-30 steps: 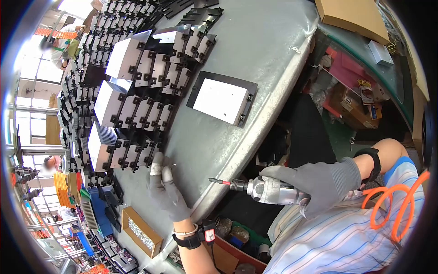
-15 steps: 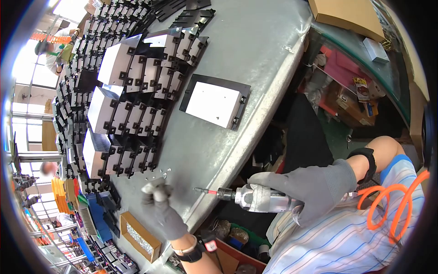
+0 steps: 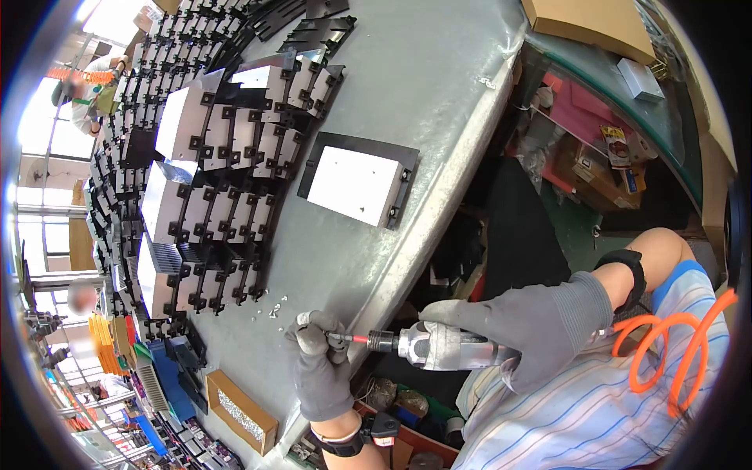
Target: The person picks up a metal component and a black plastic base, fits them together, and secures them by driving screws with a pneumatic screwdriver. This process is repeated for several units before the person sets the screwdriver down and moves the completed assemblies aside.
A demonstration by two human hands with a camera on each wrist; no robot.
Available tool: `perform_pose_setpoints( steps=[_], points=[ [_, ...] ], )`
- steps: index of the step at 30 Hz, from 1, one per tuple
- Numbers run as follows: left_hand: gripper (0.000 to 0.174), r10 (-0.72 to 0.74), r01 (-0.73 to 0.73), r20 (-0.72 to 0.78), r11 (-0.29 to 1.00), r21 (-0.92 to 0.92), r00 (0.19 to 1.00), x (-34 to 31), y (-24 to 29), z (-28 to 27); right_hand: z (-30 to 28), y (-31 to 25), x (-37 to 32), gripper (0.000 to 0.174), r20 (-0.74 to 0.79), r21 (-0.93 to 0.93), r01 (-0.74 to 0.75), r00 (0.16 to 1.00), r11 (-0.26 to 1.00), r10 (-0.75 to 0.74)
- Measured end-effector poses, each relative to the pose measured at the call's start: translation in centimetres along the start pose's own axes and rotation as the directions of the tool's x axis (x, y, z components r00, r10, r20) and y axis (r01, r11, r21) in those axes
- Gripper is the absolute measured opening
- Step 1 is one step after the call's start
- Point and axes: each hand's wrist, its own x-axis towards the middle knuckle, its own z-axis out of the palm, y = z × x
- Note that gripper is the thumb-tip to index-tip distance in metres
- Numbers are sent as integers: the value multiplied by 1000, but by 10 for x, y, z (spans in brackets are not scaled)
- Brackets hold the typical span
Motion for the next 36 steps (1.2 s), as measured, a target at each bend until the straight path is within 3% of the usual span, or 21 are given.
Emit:
perform_pose_setpoints(
  steps=[3, 6, 7, 8, 9, 11, 12, 14, 15, 18, 19, 20, 22, 23, 24, 27, 28, 29, 33, 35, 36],
  points=[
    [47, 46, -45, 46, 999, -11, 998, 1, -1, 3, 0, 2, 0, 84, -30, 26, 42, 999, 999, -41],
    [48, 111, -103, 110, 992, -76, 988, 6, -8, 1, -1, 12, 7, 83, 32, 69, -35, 999, 997, 33],
    [48, 112, -104, 112, 992, -75, 987, 9, -12, 1, 2, 33, 18, 87, 101, 352, 107, 983, 930, -152],
    [45, 204, -189, 181, 977, -99, 962, 12, -17, 1, 2, 40, 24, 91, 111, 610, 208, 933, 764, -343],
    [43, 294, -269, 246, 954, -130, 924, 14, -20, 2, 3, 44, 21, 91, 107, 610, 211, 933, 764, -343],
    [44, 307, -265, 247, 945, -191, 919, 17, -24, 10, 0, 46, 16, 90, 226, 818, -2, 921, 575, -317],
    [45, 320, -259, 246, 933, -250, 915, 18, -25, 14, 3, 48, 15, 90, 221, 818, 2, 922, 575, -318],
    [48, 318, -286, 235, 945, -158, 919, 20, -20, 21, 9, 53, 13, 84, -107, 352, 422, 905, 836, -412],
    [51, 316, -310, 223, 949, -64, 922, 22, -17, 26, 3, 29, -8, 86, -105, 216, 197, 978, 956, -177],
    [62, 325, -408, 451, 908, 98, 832, 44, 10, 34, -4, 43, -28, 89, -150, 210, 258, 962, 943, -230],
    [63, 446, -635, 502, 709, 308, 741, 50, 29, 42, -7, 40, -41, 90, -180, 220, 229, 965, 948, -191],
    [67, 525, -782, 580, 410, 468, 623, 59, 51, 58, -8, 44, -50, 90, -191, 221, 229, 963, 948, -188],
    [69, 272, -837, 878, -289, 465, 394, 84, 70, 80, -9, 53, -65, 92, -294, 227, 313, 925, 922, -242],
    [66, 129, -835, 938, -428, 346, 323, 95, 71, 90, -12, 52, -70, 97, -277, 180, 315, 925, 932, -259],
    [63, 125, -899, 923, -211, 383, 364, 106, 66, 93, -11, 54, -74, 97, -278, 181, 314, 925, 932, -258],
    [58, 147, -874, 903, -230, 428, 403, 96, 64, 98, -9, 58, -77, 97, -291, 197, 301, 927, 933, -238],
    [58, 179, -689, 727, -231, 686, 663, 75, 60, 101, -9, 59, -75, 97, -254, 237, 234, 952, 943, -173],
    [58, 212, -430, 475, -224, 874, 854, 58, 56, 98, -8, 61, -73, 97, -212, 271, 166, 971, 948, -109],
    [59, 285, -291, 320, -141, 946, 903, 45, 37, 74, 1, 72, -48, 94, -167, 256, 166, 978, 952, -126],
    [59, 385, 72, 75, -354, 932, 920, 52, 35, 69, 2, 70, -38, 93, -114, 259, 152, 985, 954, -126],
    [59, 384, 83, 63, -353, 932, 921, 56, 35, 64, 4, 69, -32, 92, -80, 265, 140, 989, 954, -123]
  ],
)
